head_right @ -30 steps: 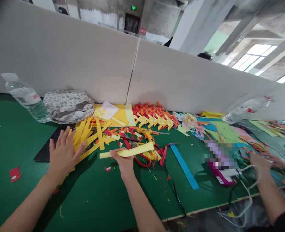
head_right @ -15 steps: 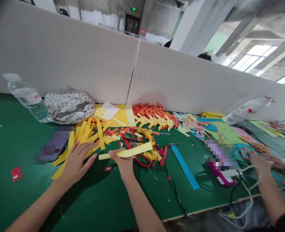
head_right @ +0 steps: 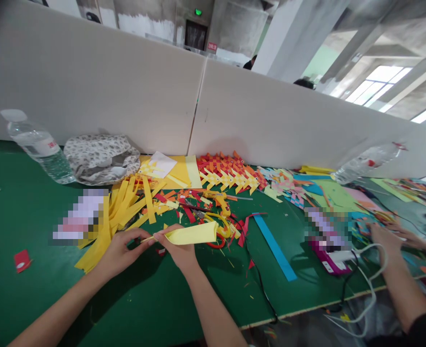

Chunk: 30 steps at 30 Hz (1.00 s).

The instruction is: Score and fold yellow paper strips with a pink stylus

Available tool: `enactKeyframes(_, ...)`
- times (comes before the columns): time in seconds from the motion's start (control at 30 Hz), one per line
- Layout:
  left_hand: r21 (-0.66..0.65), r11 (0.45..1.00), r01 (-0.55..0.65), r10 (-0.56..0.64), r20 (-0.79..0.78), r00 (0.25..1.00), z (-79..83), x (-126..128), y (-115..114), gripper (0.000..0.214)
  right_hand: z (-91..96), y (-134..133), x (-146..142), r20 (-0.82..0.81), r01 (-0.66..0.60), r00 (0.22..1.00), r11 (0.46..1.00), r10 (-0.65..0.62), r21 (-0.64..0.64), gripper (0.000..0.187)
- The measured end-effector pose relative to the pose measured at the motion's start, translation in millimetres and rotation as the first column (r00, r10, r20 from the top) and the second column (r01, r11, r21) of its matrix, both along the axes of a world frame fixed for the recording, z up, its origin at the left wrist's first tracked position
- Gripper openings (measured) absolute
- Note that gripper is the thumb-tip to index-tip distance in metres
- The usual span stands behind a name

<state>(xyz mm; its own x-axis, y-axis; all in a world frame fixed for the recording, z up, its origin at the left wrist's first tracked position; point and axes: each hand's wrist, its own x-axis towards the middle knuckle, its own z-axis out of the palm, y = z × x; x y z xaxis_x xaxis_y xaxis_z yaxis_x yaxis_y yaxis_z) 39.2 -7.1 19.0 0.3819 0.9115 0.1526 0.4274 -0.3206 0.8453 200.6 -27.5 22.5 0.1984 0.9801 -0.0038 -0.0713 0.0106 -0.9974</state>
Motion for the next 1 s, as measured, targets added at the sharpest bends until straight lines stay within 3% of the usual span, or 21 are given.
enactKeyframes(0.17, -0.068, 0.998, 0.011, -0.014, -0.047, 0.999, 0.3, -0.3, 0.9, 0.028, -2.7, 7.4, 1.4, -0.037, -0.078, 0.996, 0.997, 0.077, -0.02, 0.019)
enactKeyframes(0.3, -0.067, 0.995, -0.077, 0.074, -0.037, 0.997, -1.5, -0.3, 1.6, 0.031, -2.7, 15.9, 3.8, -0.239, -0.076, 0.969, 0.997, 0.066, -0.032, 0.052)
enactKeyframes(0.37, -0.048, 0.995, -0.088, 0.086, -0.033, 0.996, -1.9, -0.3, 1.8, 0.03, -3.6, 18.5, 6.7, -0.337, -0.046, 0.941, 0.998, 0.032, -0.035, 0.059)
enactKeyframes(0.63, 0.089, 0.989, -0.117, 0.119, -0.013, 0.993, -3.8, 1.2, -1.9, 0.026, -5.9, 19.6, 12.5, -0.441, -0.043, 0.897, 0.998, 0.016, -0.05, 0.045)
enactKeyframes(0.83, -0.022, 0.981, -0.193, 0.194, 0.077, 0.978, -2.7, 4.1, -4.2, 0.027, -8.6, 19.6, 8.6, -0.446, -0.095, 0.891, 0.996, 0.083, -0.003, 0.048)
enactKeyframes(1.0, -0.091, 0.979, -0.18, 0.191, 0.131, 0.973, -5.9, 10.0, -6.8, 0.027, -10.0, 17.8, -0.2, -0.358, -0.111, 0.93, 0.993, 0.089, -0.042, 0.034)
